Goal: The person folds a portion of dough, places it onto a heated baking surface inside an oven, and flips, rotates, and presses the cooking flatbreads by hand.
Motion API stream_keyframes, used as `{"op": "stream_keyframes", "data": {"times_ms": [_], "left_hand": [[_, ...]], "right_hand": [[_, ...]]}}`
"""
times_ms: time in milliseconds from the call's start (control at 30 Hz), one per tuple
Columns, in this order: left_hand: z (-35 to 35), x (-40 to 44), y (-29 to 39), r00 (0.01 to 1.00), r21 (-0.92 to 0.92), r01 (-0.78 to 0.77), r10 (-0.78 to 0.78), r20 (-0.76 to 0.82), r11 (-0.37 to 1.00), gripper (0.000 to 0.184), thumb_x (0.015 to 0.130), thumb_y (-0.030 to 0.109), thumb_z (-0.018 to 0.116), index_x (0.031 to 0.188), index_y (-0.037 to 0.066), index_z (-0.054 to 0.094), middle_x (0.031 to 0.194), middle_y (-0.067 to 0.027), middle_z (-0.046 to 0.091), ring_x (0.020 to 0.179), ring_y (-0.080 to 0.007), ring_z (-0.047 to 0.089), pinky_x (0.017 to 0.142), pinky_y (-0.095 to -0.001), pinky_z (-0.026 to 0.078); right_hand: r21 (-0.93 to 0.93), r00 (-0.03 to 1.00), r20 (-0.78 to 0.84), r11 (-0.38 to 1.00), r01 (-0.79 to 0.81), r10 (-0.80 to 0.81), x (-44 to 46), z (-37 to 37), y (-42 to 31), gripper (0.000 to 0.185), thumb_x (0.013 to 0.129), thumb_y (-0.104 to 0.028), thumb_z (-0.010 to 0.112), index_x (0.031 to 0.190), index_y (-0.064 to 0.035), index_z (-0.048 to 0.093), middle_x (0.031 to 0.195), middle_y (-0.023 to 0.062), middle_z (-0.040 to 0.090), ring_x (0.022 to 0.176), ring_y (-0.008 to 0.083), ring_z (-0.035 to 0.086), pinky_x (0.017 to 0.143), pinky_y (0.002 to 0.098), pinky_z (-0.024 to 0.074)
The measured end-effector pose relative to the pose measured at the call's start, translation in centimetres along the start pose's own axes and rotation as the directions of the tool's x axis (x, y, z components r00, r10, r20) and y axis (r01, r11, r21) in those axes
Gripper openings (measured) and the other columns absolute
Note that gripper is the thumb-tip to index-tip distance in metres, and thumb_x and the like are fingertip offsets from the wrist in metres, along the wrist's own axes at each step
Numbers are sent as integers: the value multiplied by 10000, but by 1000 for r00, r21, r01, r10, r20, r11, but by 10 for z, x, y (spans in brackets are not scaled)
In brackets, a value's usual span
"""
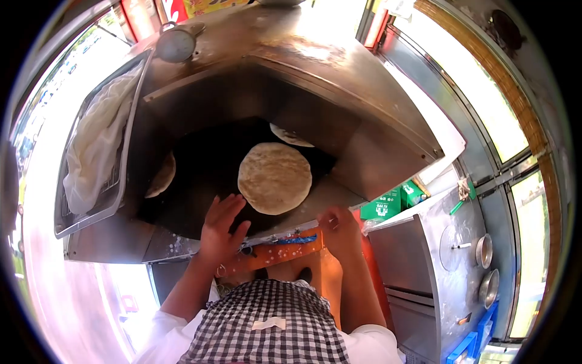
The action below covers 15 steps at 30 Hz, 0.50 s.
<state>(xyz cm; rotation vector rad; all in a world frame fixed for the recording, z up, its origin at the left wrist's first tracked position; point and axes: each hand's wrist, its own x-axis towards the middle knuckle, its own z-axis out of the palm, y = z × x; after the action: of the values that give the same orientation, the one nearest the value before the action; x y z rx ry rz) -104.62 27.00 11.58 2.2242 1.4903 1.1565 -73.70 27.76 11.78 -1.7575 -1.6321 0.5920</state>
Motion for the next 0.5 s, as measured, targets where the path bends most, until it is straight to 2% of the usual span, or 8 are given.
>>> {"op": "stream_keyframes", "data": {"times_ms": [100, 167, 233, 267, 367, 500], "left_hand": [[33, 30, 8, 993, 13, -37, 35, 115, 999, 512, 886, 167, 777, 1364, 36, 645, 1390, -172, 665, 1335, -392, 598, 1175, -606, 392], [60, 45, 11, 980, 92, -65, 46, 196, 994, 535, 920, 226, 745, 1404, 43, 611, 1427, -167, 637, 1378, -378, 561, 1193, -614, 361], [89, 58, 6, 966, 197, -96, 43, 257, 976, 559, 957, 292, 700, 1443, 47, 572, 1468, -165, 604, 1415, -367, 525, 1207, -630, 327], [105, 63, 0, 960, 262, -113, 37, 279, 958, 573, 977, 328, 670, 1461, 47, 552, 1490, -165, 585, 1431, -364, 508, 1213, -642, 308], [140, 81, -7, 947, 387, -134, 3, 322, 912, 616, 1020, 417, 585, 1504, 46, 504, 1547, -165, 532, 1470, -351, 465, 1218, -695, 240], [162, 102, -7, 912, 477, -129, -85, 401, 869, 666, 1048, 492, 509, 1541, 46, 469, 1586, -159, 492, 1511, -327, 413, 1215, -751, 152]], "right_hand": [[2, 1000, 16, 1000, 26, -26, -12, -12, 15, 220, 924, -190, 773, 1026, -8, 701, 959, 128, 721, 829, 245, 704, 733, 357, 572], [-4, 997, 32, 997, 77, -76, -19, -16, 39, 211, 922, -173, 769, 1034, -7, 704, 959, 126, 721, 836, 242, 702, 737, 359, 572], [-2, 998, 17, 998, 57, -57, -26, -26, 47, 204, 920, -169, 768, 1030, -8, 707, 961, 128, 722, 840, 244, 704, 737, 358, 572], [-1, 999, 11, 999, 48, -48, -30, -31, 51, 201, 919, -167, 768, 1027, -8, 708, 962, 128, 722, 842, 244, 705, 736, 358, 572], [-14, 983, -11, 983, 183, -183, -39, -36, 93, 195, 917, -164, 773, 1014, -6, 709, 945, 130, 719, 828, 247, 703, 732, 359, 572], [-1, 989, -39, 990, 141, -141, -49, -48, 108, 190, 916, -158, 780, 1000, -4, 707, 914, 129, 712, 805, 246, 700, 711, 353, 570]]}}
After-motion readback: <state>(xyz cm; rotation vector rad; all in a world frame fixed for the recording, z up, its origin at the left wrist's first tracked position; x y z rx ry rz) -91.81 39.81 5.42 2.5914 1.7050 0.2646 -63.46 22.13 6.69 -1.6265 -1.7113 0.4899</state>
